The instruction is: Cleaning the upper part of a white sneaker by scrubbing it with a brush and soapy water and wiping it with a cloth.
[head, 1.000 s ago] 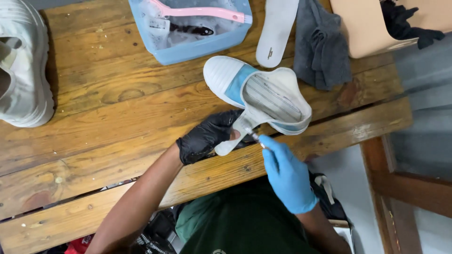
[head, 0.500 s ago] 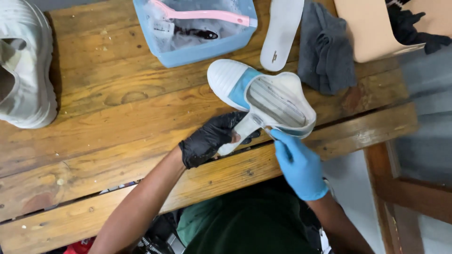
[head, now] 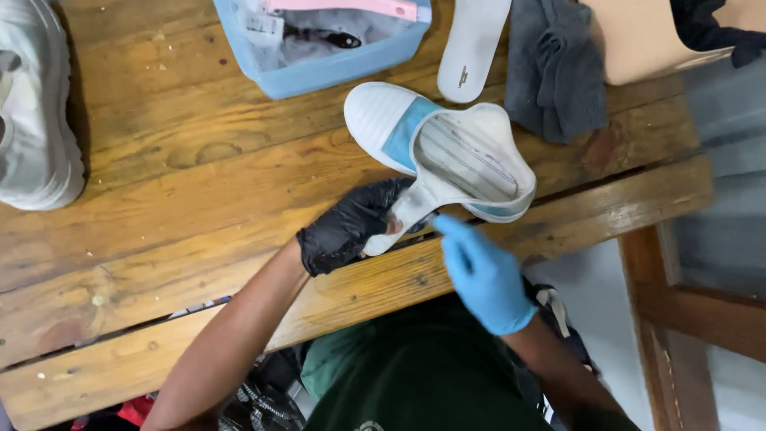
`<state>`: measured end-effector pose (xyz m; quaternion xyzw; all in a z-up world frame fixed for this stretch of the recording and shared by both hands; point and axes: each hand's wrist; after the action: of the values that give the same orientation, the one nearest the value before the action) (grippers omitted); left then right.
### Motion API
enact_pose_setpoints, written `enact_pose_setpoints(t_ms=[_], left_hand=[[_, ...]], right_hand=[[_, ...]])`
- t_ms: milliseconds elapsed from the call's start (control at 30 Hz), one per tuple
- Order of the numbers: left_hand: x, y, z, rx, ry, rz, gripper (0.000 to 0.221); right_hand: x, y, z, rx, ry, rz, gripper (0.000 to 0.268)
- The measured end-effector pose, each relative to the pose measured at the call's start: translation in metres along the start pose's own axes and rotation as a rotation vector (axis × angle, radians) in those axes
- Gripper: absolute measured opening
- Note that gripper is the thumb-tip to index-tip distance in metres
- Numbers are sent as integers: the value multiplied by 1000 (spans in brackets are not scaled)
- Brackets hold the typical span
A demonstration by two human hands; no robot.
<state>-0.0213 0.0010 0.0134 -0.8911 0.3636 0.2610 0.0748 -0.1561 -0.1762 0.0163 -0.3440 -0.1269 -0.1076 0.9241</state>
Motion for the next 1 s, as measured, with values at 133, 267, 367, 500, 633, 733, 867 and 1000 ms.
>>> enact_pose_setpoints(t_ms=[133, 267, 367, 500, 633, 733, 867, 1000], left_hand=[[7, 5, 24, -162, 86, 34, 49], [9, 3, 32, -163, 106, 20, 51], [14, 2, 26, -168, 142, 24, 53], [13, 4, 24, -243, 139, 40, 54], [-4, 8, -2, -265, 143, 44, 55], [0, 7, 0, -252, 128, 54, 54], [-4, 15, -1, -208, 139, 37, 61], [2, 12, 11, -203, 141, 34, 64]], right_hand=[[0, -10, -5, 14, 49, 18, 33], [-5, -6, -3, -22, 14, 3, 32], [-5, -12, -19, -61, -9, -32, 33], [-31, -1, -20, -191, -59, -16, 34], [-26, -10, -29, -134, -37, -121, 32], [-21, 0, -12, -86, -17, -48, 35], [-11, -2, -10, 1, -15, -56, 28], [-1, -11, -17, 25, 43, -57, 26]])
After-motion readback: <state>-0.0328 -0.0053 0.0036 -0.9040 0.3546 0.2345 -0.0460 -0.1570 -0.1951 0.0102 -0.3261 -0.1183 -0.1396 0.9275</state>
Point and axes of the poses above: each hand's wrist, its own x-axis towards the middle knuckle, its own y-axis out of the palm, z = x × y, and after that the axes turned 13 degrees about x, right-handed
